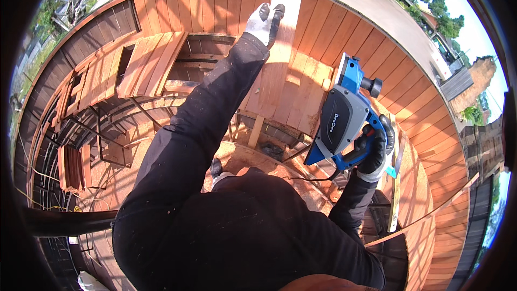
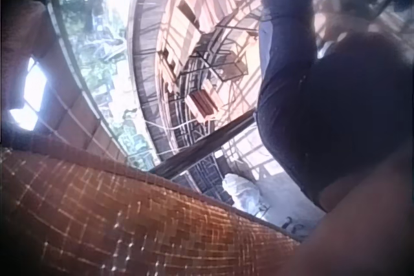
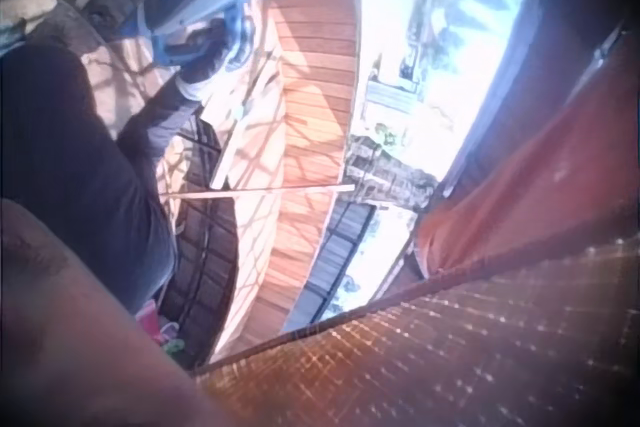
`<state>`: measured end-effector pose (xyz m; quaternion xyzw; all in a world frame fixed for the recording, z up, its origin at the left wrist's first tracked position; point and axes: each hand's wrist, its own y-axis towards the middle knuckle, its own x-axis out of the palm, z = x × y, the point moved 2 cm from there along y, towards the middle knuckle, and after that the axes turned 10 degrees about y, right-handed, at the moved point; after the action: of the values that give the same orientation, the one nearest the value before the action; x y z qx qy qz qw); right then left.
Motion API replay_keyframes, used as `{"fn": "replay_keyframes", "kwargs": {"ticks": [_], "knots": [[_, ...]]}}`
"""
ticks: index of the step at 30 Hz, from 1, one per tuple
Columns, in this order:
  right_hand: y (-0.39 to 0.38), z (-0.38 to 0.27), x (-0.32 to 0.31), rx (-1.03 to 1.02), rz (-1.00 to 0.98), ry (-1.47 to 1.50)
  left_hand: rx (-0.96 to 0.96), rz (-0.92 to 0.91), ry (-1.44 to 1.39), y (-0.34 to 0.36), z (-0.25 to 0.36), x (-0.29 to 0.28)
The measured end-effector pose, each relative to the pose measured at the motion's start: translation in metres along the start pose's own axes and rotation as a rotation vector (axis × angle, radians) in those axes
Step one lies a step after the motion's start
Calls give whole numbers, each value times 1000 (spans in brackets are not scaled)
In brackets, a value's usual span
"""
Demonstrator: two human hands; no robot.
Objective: The person installs wooden planks onto a roof structure. They position each plank, use a pencil to mark it, and then use a nail gun to secure it in place. The process is repeated for multiple planks.
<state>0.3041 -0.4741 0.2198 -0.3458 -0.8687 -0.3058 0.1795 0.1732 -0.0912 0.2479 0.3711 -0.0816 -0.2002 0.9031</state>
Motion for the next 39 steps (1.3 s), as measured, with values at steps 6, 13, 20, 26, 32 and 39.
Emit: {"fn": "replay_keyframes", "kwargs": {"ticks": [6, 13, 20, 26, 32, 39], "knots": [[-16, 3, 1, 75, 40, 8, -85, 15, 168, 15, 30, 4], [-32, 12, 16, 147, 30, 29, -125, 72, 182, 14, 16, 16], [-34, 22, 28, 209, -8, 83, -214, -13, 16, -16, 43, 35], [-14, 21, 40, 138, 28, 71, -272, -83, 306, -47, 62, 36], [25, 21, 41, 40, 23, 156, -449, -124, -145, -96, 65, 49], [73, 8, 37, -87, 2, 221, -509, -255, -193, -142, 58, 41]]}}
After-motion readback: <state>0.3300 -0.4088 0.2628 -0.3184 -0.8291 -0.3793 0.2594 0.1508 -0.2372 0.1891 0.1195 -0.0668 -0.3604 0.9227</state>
